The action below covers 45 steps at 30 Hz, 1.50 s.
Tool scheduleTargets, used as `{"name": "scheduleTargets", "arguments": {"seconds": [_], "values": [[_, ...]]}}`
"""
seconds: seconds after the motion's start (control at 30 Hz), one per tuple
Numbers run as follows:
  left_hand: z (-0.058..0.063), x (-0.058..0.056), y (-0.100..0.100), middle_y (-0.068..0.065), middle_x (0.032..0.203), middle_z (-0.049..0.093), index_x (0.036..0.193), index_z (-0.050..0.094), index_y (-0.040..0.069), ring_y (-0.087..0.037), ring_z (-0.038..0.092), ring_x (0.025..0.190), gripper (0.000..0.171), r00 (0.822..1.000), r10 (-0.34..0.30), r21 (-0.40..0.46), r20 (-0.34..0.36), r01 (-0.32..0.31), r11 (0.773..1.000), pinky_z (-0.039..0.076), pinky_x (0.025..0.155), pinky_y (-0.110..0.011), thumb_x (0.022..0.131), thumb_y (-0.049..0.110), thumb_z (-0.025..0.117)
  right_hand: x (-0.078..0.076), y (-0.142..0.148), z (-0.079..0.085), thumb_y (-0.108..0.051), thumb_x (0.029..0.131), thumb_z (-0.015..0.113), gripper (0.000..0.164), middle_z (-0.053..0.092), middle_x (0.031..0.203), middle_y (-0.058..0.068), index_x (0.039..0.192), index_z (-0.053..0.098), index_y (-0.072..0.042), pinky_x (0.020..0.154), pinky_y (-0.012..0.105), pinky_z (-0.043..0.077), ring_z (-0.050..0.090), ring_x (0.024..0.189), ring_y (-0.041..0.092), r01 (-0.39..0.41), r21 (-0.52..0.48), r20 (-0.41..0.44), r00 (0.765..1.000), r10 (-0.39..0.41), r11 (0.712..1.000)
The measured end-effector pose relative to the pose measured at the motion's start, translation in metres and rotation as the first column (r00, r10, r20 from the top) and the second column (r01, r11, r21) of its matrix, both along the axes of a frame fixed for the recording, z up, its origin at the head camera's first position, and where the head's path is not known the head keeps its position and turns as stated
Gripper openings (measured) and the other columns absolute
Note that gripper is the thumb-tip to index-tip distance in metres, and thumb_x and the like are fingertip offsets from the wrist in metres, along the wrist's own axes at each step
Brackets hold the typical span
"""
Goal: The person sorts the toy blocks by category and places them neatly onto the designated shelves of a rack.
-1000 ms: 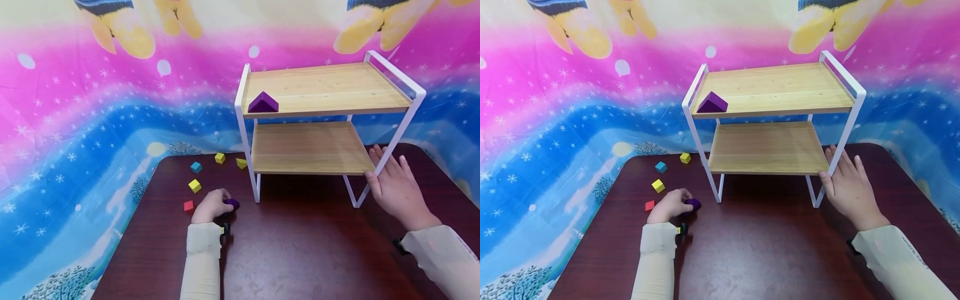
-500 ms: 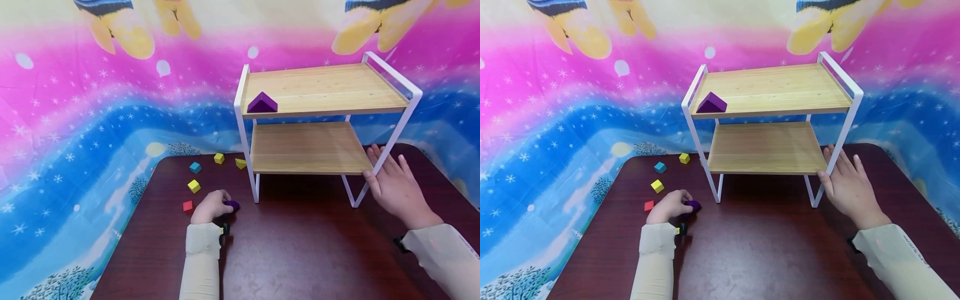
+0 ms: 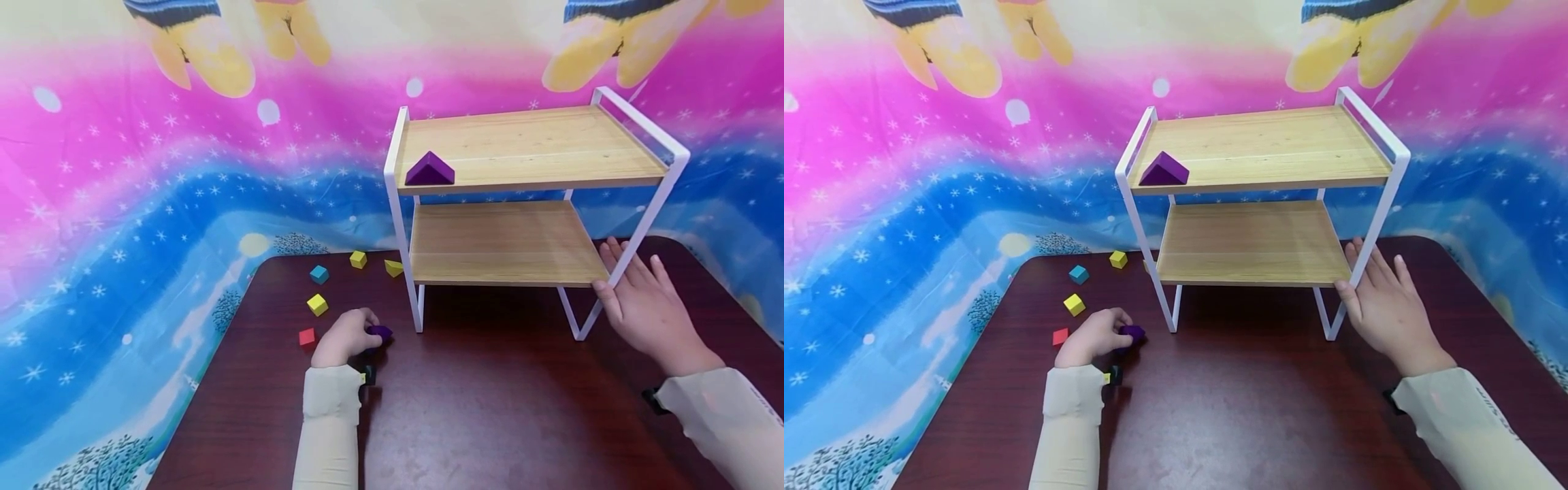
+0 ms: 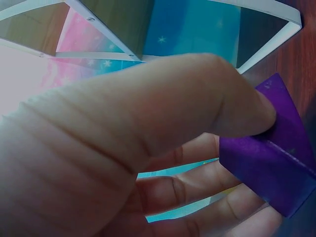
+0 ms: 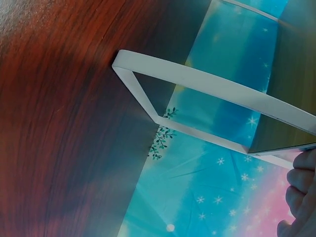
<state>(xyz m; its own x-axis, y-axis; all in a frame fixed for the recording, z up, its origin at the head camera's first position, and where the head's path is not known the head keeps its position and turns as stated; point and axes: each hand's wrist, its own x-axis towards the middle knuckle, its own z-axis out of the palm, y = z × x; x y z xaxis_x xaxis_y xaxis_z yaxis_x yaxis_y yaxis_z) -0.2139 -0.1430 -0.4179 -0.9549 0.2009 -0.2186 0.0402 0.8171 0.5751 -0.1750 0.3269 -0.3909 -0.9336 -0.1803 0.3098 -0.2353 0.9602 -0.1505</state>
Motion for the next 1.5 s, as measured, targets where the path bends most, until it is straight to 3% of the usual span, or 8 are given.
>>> {"name": "scheduleTargets", "arguments": {"seconds": [0.33,0.77,1.5], "values": [[0.005,0.0,0.001,-0.013,0.105,0.069,0.115,0.067,0.002,-0.024,0.062,0.088,0.034,0.996,-0.034,-0.035,-0.084,0.031,0.999,0.057,0.084,-0.041,0.085,0.013,0.079,-0.001,0.001,-0.002,-0.04,0.111,0.03,0.066,0.01,0.167,0.023,0.161,0.007,-0.004,0.122,0.051,-0.014,0.002,0.155,0.036,-0.003,-0.012,-0.002,1.0,0.003,1.0],[0.014,0.005,0.003,-0.01,0.103,0.064,0.113,0.068,0.003,-0.023,0.059,0.09,0.032,0.973,-0.077,-0.033,-0.217,0.072,0.997,0.056,0.084,-0.041,0.085,0.014,0.077,0.0,-0.001,-0.003,-0.04,0.11,0.03,0.067,0.006,0.167,0.022,0.161,0.006,-0.003,0.121,0.05,-0.016,-0.001,0.155,0.034,-0.007,-0.026,-0.01,1.0,0.007,1.0],[0.031,0.015,0.007,-0.007,0.105,0.062,0.115,0.068,0.007,-0.025,0.058,0.091,0.033,0.966,-0.08,0.023,-0.245,0.089,0.996,0.056,0.081,-0.038,0.084,0.014,0.078,-0.001,-0.001,-0.005,-0.038,0.111,0.03,0.066,0.01,0.166,0.024,0.161,0.008,-0.002,0.122,0.051,-0.014,-0.001,0.155,0.035,-0.006,-0.051,-0.017,1.0,0.006,0.999]]}}
